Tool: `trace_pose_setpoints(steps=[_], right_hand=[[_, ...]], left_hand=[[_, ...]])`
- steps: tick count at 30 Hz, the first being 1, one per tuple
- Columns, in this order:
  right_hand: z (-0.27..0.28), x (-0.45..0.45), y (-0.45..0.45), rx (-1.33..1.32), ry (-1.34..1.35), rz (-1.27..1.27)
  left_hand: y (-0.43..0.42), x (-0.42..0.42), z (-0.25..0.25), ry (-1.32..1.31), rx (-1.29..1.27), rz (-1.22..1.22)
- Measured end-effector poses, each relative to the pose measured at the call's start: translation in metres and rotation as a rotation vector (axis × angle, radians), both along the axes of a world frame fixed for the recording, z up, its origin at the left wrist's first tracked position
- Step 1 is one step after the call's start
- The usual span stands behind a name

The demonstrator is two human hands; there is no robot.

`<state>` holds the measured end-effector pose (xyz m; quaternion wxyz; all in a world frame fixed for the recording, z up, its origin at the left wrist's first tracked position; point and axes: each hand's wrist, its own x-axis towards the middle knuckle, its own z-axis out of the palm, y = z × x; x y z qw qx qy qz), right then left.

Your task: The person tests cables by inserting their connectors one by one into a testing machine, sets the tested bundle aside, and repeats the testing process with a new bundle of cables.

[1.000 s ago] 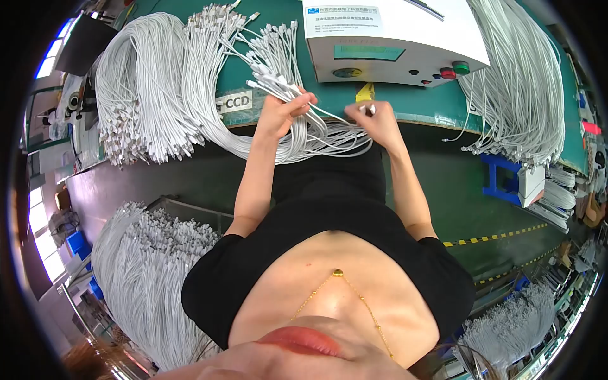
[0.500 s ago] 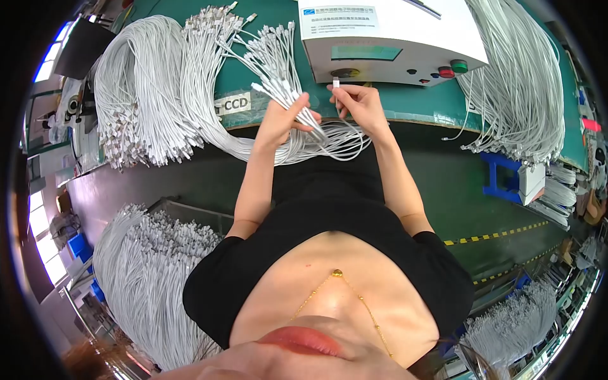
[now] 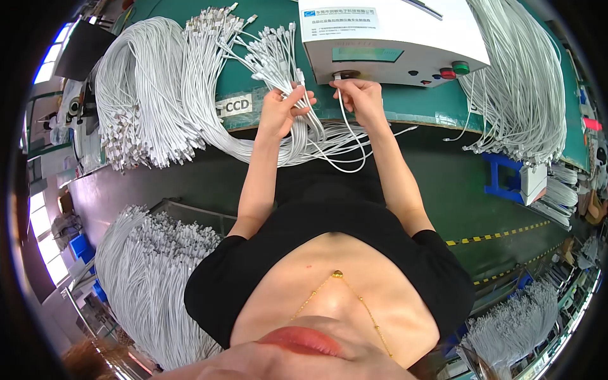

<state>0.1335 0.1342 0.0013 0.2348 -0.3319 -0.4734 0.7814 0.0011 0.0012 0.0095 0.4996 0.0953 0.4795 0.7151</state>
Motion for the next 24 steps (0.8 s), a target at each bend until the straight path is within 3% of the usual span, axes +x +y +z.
trace_pose_setpoints(steps=[5, 11, 13, 15, 18, 19, 24], right_hand=[[0.001, -0.004, 0.000, -0.033, -0.043, 0.011], [0.005, 0.001, -0.022, 0.300, -0.019, 0.052], [0.035, 0.003, -0.034, 0.270, -0.049, 0.100], [0.021, 0.004, -0.029, 0.261, -0.026, 0.045], [0.005, 0.007, -0.012, 0.008, -0.055, -0.042], [0.003, 0.009, -0.006, -0.091, 0.007, -0.052], [-0.002, 0.000, -0.001, -0.071, 0.028, -0.128]], left_hand=[[0.001, 0.004, 0.001, 0.008, 0.027, -0.003], [0.007, 0.008, -0.007, 0.121, 0.017, -0.113], [0.007, 0.014, -0.001, 0.168, 0.005, -0.171], [0.007, 0.015, 0.006, 0.221, -0.020, -0.201], [0.004, 0.014, 0.017, 0.440, -0.196, -0.204], [0.001, 0.013, 0.021, 0.441, -0.196, -0.204], [0.002, 0.000, 0.022, 0.133, -0.140, -0.121]])
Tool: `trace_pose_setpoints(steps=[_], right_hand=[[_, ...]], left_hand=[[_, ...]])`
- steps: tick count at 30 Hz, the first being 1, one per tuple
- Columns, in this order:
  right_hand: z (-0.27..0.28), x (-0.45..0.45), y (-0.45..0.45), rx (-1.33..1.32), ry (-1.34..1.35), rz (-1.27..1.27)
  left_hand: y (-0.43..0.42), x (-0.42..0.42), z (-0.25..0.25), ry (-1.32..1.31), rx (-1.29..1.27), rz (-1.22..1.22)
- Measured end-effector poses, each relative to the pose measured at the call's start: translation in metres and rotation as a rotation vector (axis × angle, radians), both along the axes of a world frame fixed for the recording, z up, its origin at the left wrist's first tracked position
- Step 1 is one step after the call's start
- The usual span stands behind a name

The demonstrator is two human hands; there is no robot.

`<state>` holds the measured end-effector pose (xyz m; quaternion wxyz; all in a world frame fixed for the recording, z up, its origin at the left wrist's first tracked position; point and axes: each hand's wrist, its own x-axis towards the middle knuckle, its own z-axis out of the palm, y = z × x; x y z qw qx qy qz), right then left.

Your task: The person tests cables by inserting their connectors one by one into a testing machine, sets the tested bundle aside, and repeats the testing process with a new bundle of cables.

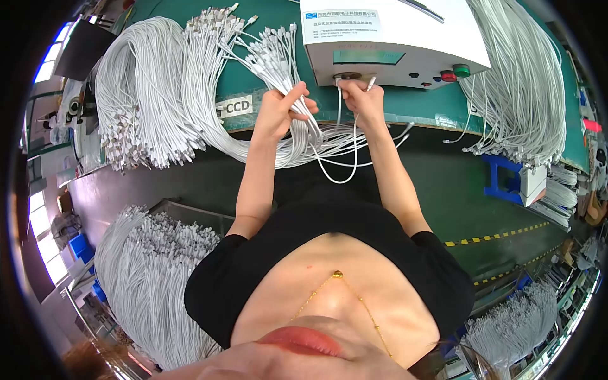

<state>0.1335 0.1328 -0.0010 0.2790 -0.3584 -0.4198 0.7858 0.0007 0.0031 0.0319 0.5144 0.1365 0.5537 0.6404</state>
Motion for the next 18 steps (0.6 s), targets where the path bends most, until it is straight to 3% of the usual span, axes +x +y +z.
trace_pose_setpoints(steps=[5, 10, 13, 18], right_hand=[[0.005, -0.003, 0.002, 0.007, -0.046, -0.010], [0.009, -0.006, 0.000, -0.035, -0.050, 0.010], [0.009, -0.005, -0.013, 0.313, -0.190, 0.061], [0.021, 0.002, -0.029, 0.312, -0.105, 0.190]], left_hand=[[0.003, -0.005, -0.016, -0.149, 0.193, 0.100], [0.003, -0.002, -0.019, -0.018, 0.138, 0.066], [0.005, 0.001, -0.019, 0.093, 0.138, 0.035], [0.007, 0.007, -0.024, 0.097, 0.109, -0.049]])
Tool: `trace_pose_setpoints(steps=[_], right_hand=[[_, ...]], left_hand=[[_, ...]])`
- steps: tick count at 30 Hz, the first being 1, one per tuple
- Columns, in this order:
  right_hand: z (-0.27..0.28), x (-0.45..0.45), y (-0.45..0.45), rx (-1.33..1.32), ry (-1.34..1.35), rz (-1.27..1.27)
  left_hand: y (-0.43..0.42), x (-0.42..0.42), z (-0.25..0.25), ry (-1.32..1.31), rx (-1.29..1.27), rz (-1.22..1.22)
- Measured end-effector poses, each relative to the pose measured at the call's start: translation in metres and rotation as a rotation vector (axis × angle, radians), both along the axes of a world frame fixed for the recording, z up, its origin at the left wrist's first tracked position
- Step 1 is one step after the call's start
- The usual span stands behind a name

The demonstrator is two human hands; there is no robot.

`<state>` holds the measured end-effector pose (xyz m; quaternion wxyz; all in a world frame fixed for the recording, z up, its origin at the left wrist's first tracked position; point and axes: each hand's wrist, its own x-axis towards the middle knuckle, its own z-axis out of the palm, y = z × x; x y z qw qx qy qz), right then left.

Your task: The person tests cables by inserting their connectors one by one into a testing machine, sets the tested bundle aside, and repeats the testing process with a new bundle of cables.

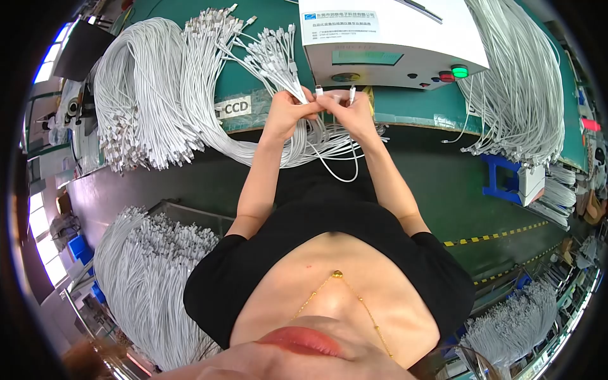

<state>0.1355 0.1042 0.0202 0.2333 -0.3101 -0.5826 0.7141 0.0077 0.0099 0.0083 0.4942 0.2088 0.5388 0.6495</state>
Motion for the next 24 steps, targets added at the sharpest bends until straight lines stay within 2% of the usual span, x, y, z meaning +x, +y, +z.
trace_pose_setpoints(steps=[1, 3, 5, 7, 15, 17, 20, 24], right_hand=[[-0.002, 0.001, 0.002, -0.001, 0.000, 0.001], [-0.007, 0.003, 0.011, -0.138, -0.050, -0.039], [-0.011, 0.005, 0.022, -0.300, -0.002, -0.096], [-0.014, 0.008, 0.026, -0.346, -0.012, -0.122], [-0.010, -0.004, 0.031, -0.259, 0.001, -0.166], [-0.011, -0.004, 0.032, -0.251, 0.004, -0.160], [-0.013, -0.002, 0.034, -0.251, -0.015, -0.133], [-0.019, -0.008, 0.028, -0.148, 0.028, -0.132]], left_hand=[[0.000, 0.001, 0.001, -0.023, 0.010, -0.033], [-0.002, 0.004, 0.008, -0.005, 0.024, -0.017], [-0.004, 0.003, 0.019, -0.091, 0.047, 0.021], [-0.006, -0.002, 0.016, -0.044, 0.069, 0.013], [-0.007, -0.005, 0.019, -0.071, 0.045, 0.145], [-0.005, -0.006, 0.017, -0.121, 0.103, 0.171], [-0.005, -0.010, 0.014, -0.182, 0.167, 0.184], [-0.007, -0.010, 0.009, -0.137, 0.106, 0.115]])
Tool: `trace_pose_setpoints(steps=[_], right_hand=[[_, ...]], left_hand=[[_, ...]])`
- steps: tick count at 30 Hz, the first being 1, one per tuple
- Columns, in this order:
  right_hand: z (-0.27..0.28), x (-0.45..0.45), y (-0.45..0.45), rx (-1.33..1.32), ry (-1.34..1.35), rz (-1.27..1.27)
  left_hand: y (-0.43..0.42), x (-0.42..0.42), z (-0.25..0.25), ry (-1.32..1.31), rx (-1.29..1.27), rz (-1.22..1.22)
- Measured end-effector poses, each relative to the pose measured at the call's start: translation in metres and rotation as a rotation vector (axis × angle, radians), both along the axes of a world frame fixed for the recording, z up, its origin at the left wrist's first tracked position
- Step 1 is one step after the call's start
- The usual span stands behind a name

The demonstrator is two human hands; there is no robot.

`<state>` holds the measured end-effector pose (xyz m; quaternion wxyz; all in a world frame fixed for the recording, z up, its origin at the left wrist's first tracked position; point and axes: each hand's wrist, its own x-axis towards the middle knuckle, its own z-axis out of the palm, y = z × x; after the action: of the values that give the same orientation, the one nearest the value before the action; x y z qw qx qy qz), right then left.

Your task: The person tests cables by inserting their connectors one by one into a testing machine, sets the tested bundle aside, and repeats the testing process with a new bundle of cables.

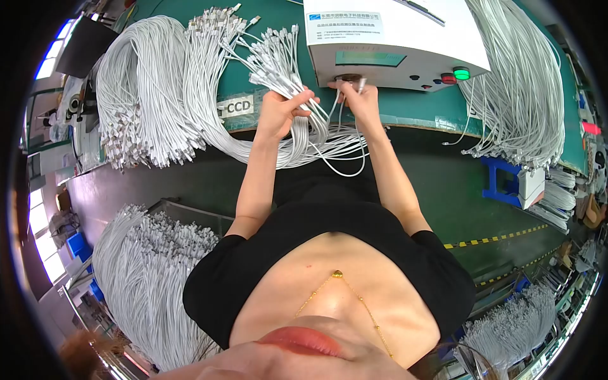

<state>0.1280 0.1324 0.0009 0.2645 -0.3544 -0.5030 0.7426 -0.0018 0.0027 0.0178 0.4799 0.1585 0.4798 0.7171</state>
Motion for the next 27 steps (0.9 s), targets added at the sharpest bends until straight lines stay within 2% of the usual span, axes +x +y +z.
trace_pose_setpoints(steps=[2, 6, 10, 11, 13, 18, 24, 27], right_hand=[[0.004, 0.006, -0.008, 0.211, -0.019, 0.110], [0.029, 0.005, -0.031, 0.147, 0.079, 0.139], [0.008, 0.011, -0.019, 0.113, 0.009, 0.040], [0.005, 0.010, -0.015, -0.040, 0.018, -0.036], [0.003, 0.011, -0.010, -0.123, -0.027, -0.093], [0.004, 0.003, -0.005, -0.112, -0.010, -0.123], [-0.001, 0.002, 0.000, -0.098, -0.012, -0.112], [-0.008, -0.001, -0.002, -0.066, 0.061, -0.092]], left_hand=[[0.000, 0.005, -0.001, 0.095, -0.026, -0.072], [0.005, 0.023, 0.001, 0.168, -0.037, -0.112], [0.004, 0.025, -0.007, 0.160, -0.051, -0.134], [0.004, 0.025, -0.007, 0.107, -0.051, -0.108], [0.004, 0.022, -0.005, 0.004, -0.050, -0.051], [0.001, 0.016, -0.011, -0.001, -0.025, -0.036], [0.001, 0.013, -0.006, -0.145, -0.020, 0.070], [0.000, 0.011, -0.009, -0.054, -0.024, 0.000]])
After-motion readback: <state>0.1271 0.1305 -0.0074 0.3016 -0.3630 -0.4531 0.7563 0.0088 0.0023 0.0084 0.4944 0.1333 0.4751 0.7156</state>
